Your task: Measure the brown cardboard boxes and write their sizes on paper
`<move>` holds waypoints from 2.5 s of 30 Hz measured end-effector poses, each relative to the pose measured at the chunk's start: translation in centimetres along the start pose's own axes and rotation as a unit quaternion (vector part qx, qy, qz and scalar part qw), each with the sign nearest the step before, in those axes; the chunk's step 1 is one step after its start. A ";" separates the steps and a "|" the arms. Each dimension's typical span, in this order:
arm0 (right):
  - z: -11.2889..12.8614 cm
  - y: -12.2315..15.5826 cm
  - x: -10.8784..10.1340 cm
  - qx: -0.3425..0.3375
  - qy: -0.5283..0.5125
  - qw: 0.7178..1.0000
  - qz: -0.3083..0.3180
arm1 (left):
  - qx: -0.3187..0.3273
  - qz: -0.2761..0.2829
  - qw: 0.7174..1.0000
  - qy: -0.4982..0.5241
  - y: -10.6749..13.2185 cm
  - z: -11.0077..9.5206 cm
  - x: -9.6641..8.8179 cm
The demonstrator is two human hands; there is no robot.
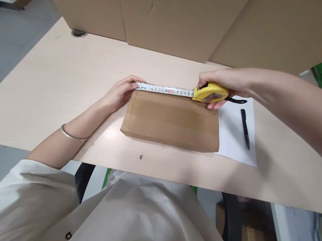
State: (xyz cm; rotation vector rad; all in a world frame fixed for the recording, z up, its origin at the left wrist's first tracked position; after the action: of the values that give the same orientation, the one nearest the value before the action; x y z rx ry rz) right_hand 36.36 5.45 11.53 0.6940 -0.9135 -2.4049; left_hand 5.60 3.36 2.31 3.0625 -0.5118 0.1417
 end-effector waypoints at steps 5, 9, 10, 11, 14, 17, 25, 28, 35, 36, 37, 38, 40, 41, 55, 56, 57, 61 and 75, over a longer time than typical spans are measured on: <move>-1.7 1.5 -2.5 0.036 0.029 0.997 -0.056 | 0.009 0.001 1.000 0.006 0.0 -0.2 0.0; -3.3 1.7 -4.9 0.056 0.112 0.992 0.006 | 0.011 0.005 1.000 0.020 0.0 -0.4 0.2; -3.9 1.7 -5.6 0.069 0.140 0.987 0.023 | 0.009 0.006 1.000 0.021 0.0 -0.4 0.2; -4.6 1.7 -6.3 0.080 0.163 0.983 0.032 | 0.006 0.006 1.000 0.022 0.0 -0.4 0.2; -6.0 1.1 -7.7 0.045 0.187 0.980 0.059 | 0.001 0.004 1.000 0.019 0.0 -0.3 0.1; -6.9 0.2 -7.9 0.000 0.161 0.983 0.083 | 0.001 0.003 1.000 0.017 0.0 -0.2 0.1; -6.9 -0.9 -7.2 0.051 0.155 0.986 0.029 | 0.003 -0.005 1.000 -0.007 0.0 -0.2 0.2; -6.6 -0.7 -6.9 0.015 0.176 0.983 0.038 | 0.010 -0.001 1.000 -0.015 0.1 -0.1 0.3; -5.9 2.1 -6.8 -0.073 0.265 0.962 -0.004 | 0.020 0.008 0.999 -0.029 -0.7 0.3 -0.7; -5.7 2.9 -6.4 -0.068 0.271 0.960 -0.022 | 0.037 -0.003 0.998 -0.041 -0.8 0.0 -1.2; -5.4 3.7 -5.7 -0.061 0.276 0.958 -0.042 | 0.066 -0.021 0.996 -0.061 -0.8 -0.7 -1.9; -5.1 4.5 -4.9 -0.058 0.282 0.955 -0.063 | 0.111 -0.045 0.989 -0.089 -0.5 -1.7 -2.4; -4.1 5.7 -2.8 -0.082 0.304 0.941 -0.123 | 0.216 -0.085 0.956 -0.180 0.9 -4.3 -2.8; -3.6 6.1 -1.7 -0.091 0.324 0.928 -0.159 | 0.264 -0.097 0.930 -0.236 1.8 -5.6 -2.4; 2.0 2.5 11.1 -0.332 0.480 0.771 -0.256 | 0.626 0.128 0.513 -0.572 11.7 -8.1 11.4; 2.1 2.2 11.6 -0.344 0.474 0.770 -0.254 | 0.623 0.156 0.484 -0.594 12.3 -7.6 12.4; 2.2 2.0 11.9 -0.352 0.469 0.771 -0.250 | 0.614 0.180 0.464 -0.612 12.8 -7.1 13.2; 1.9 1.9 12.1 -0.358 0.443 0.794 -0.213 | 0.550 0.234 0.459 -0.657 12.7 -5.4 14.7; -15.1 4.6 -8.1 0.135 0.308 0.898 -0.284 | 0.450 0.167 0.486 -0.731 10.6 -5.2 13.6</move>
State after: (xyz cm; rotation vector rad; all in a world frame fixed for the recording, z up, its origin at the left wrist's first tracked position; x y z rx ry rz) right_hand 52.74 0.12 7.27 1.9214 -0.8392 -2.2532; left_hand 14.51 -10.78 9.02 2.5803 -1.2402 -3.2581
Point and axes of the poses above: each hand's wrist, its own y-axis away from the middle knuckle, its own x-axis out of the palm, z = x × y, the point moved 6 cm from there along -y, towards the middle knuckle, and after that the axes turned 10 degrees about z, right-handed, at the moved point
